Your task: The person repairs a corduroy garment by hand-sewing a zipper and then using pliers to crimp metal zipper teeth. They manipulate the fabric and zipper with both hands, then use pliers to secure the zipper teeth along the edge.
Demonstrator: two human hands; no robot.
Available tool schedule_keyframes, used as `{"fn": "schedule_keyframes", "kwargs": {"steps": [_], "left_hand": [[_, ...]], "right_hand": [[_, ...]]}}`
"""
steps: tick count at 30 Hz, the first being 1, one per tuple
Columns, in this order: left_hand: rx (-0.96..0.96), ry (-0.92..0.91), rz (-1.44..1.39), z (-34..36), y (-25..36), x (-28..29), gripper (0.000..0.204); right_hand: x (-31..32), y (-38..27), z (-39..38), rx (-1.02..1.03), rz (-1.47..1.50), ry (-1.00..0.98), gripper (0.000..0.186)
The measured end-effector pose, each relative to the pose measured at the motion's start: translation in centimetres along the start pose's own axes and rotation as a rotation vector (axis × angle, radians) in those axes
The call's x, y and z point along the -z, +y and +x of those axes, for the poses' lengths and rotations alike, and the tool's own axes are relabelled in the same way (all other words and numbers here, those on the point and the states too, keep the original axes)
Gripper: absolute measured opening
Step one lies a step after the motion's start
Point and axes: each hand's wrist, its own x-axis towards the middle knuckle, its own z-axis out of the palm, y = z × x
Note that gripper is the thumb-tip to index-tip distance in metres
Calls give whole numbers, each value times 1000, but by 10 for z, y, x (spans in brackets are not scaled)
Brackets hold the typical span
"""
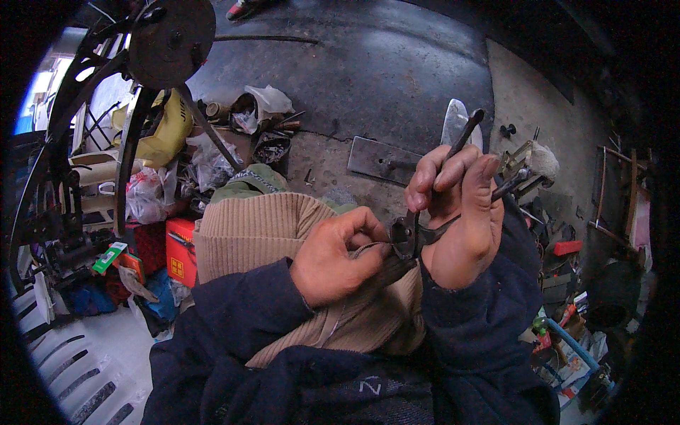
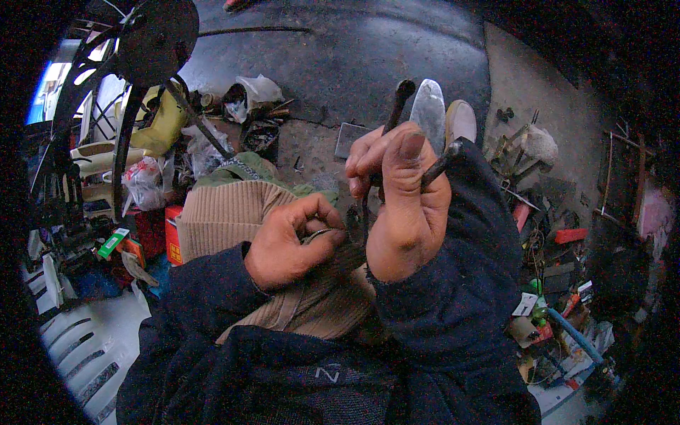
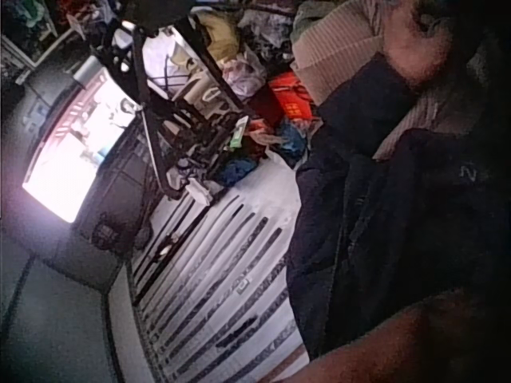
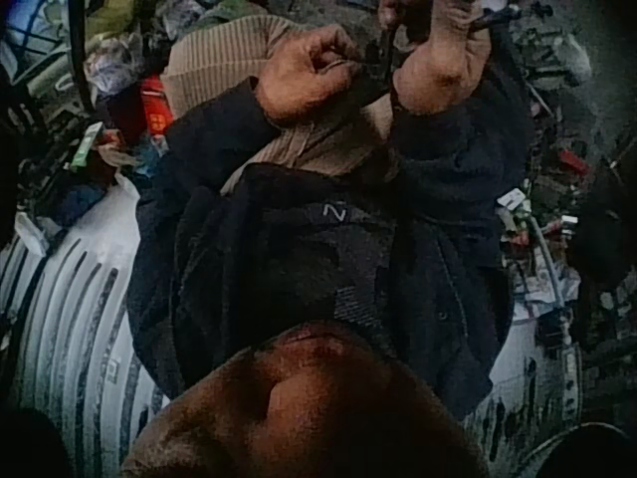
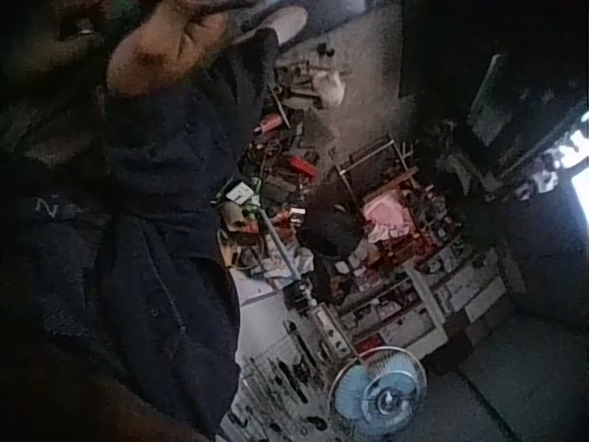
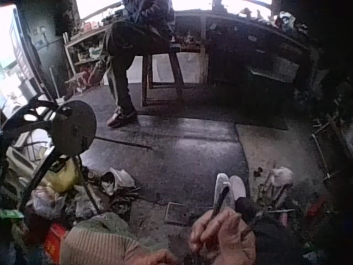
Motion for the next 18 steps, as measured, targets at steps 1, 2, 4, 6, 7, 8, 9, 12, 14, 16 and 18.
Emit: {"fn": "schedule_keyframes", "kwargs": {"steps": [1,2,4,6,7,8,9,12,14,16,18], "left_hand": [[7,-5,-8,0,1,0,12],[14,-11,-16,0,1,0,12],[25,-20,11,0,2,1,11],[23,-19,13,0,1,1,11],[17,-14,2,0,1,0,11],[17,-13,-11,0,0,-1,11],[-2,-5,-8,1,-1,-1,11],[-17,3,-24,1,-1,-2,11],[11,-4,-59,0,-1,-2,11],[27,-6,-58,-1,0,-1,10],[31,-7,-56,-1,0,-1,10]], "right_hand": [[0,0,0,0,-15,2,47],[0,0,0,1,-21,3,47],[0,-1,0,0,-24,1,47],[0,-1,0,0,-11,-5,46],[1,-1,0,-2,-18,-2,46],[1,0,0,-2,-18,-1,46],[1,0,0,3,-14,-2,46],[1,0,0,6,-12,3,46],[1,0,0,8,-21,5,46],[1,0,0,12,-27,8,46],[1,0,0,17,-29,9,46]]}}
